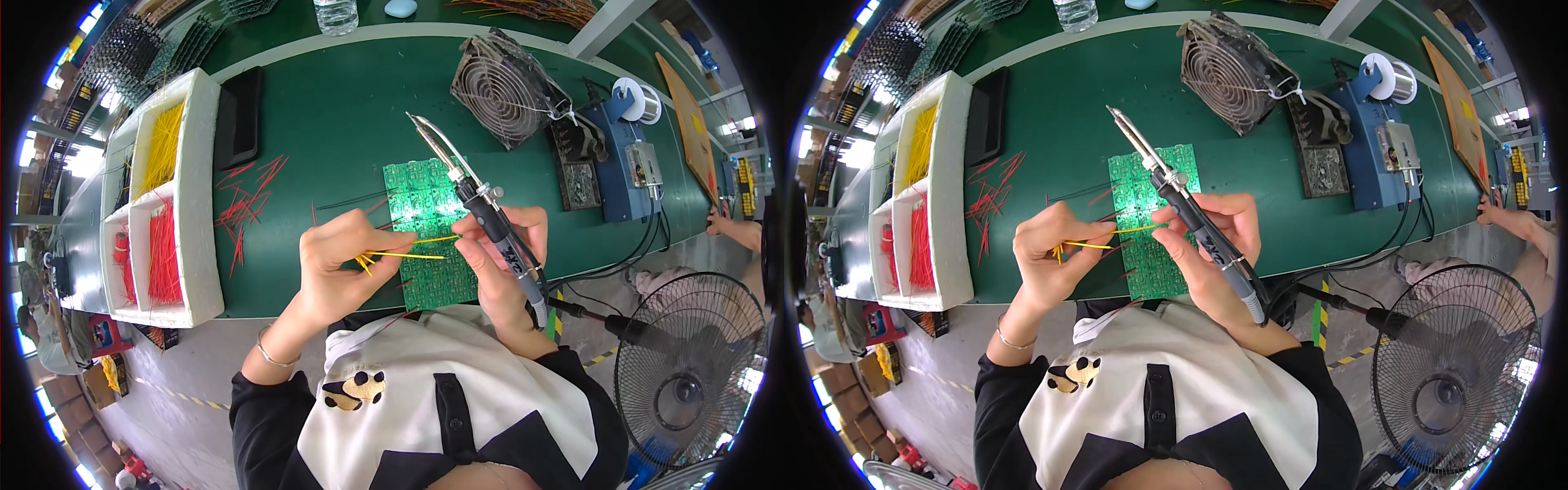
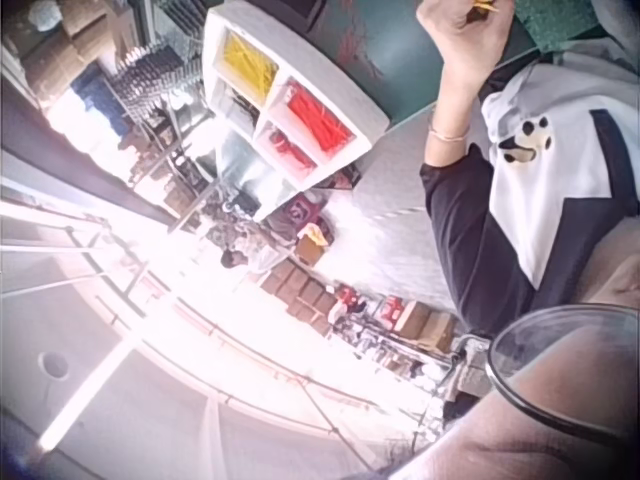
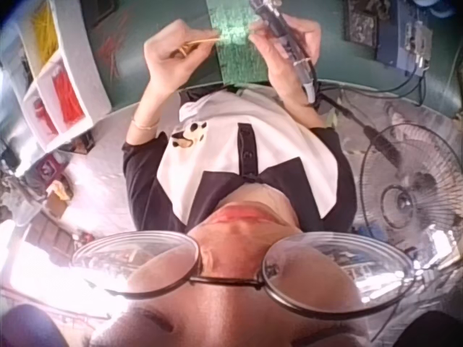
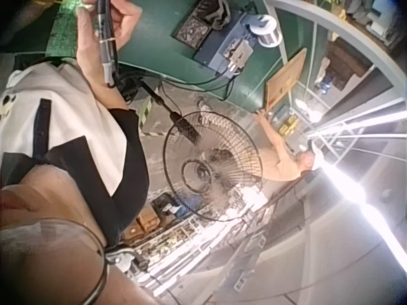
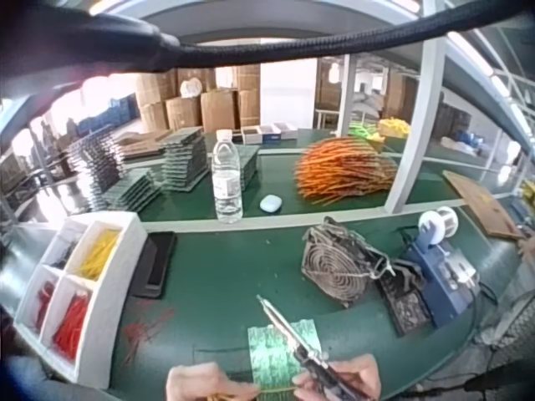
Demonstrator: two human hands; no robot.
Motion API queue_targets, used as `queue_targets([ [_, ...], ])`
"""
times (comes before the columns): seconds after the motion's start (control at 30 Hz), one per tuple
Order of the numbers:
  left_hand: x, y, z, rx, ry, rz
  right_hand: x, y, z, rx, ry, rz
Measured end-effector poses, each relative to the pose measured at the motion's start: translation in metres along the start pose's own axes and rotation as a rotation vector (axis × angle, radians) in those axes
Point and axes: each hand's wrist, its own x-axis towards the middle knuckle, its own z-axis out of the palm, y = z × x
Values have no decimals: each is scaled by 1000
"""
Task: The person takes wires from a divided tray and solders them onto a circuit board using a soldering tool, attaching yellow wires and then red wires to the board.
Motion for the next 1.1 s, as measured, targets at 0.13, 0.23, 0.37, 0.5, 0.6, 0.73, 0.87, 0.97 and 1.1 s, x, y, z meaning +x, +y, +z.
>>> queue_targets([
  [0.13, -2, 1, 3, 14, 2, 20, -3, -3, 1, 73, 1, 8],
  [0.23, -3, 0, 8, 20, 27, 23, -3, -5, 1, 91, 13, 43],
  [0.37, -4, 2, 6, 41, 1, 9, 1, 0, -5, 271, -17, 137],
  [0.5, -7, 1, 10, 44, 10, 1, 1, 4, -5, 424, 13, 227],
  [0.6, -8, 1, 11, 99, 20, 13, 2, 3, -3, 413, 73, 240],
  [0.73, -9, 1, 11, 353, 121, 223, 3, -5, 2, 273, 121, 236],
  [0.87, -10, -1, 14, 456, 171, 396, -1, 0, 3, 275, 97, 219],
  [0.97, -10, -2, 14, 456, 173, 412, -2, 2, 3, 286, 69, 204],
  [1.1, -11, -3, 13, 457, 179, 410, -1, 1, 1, 325, 52, 248],
])
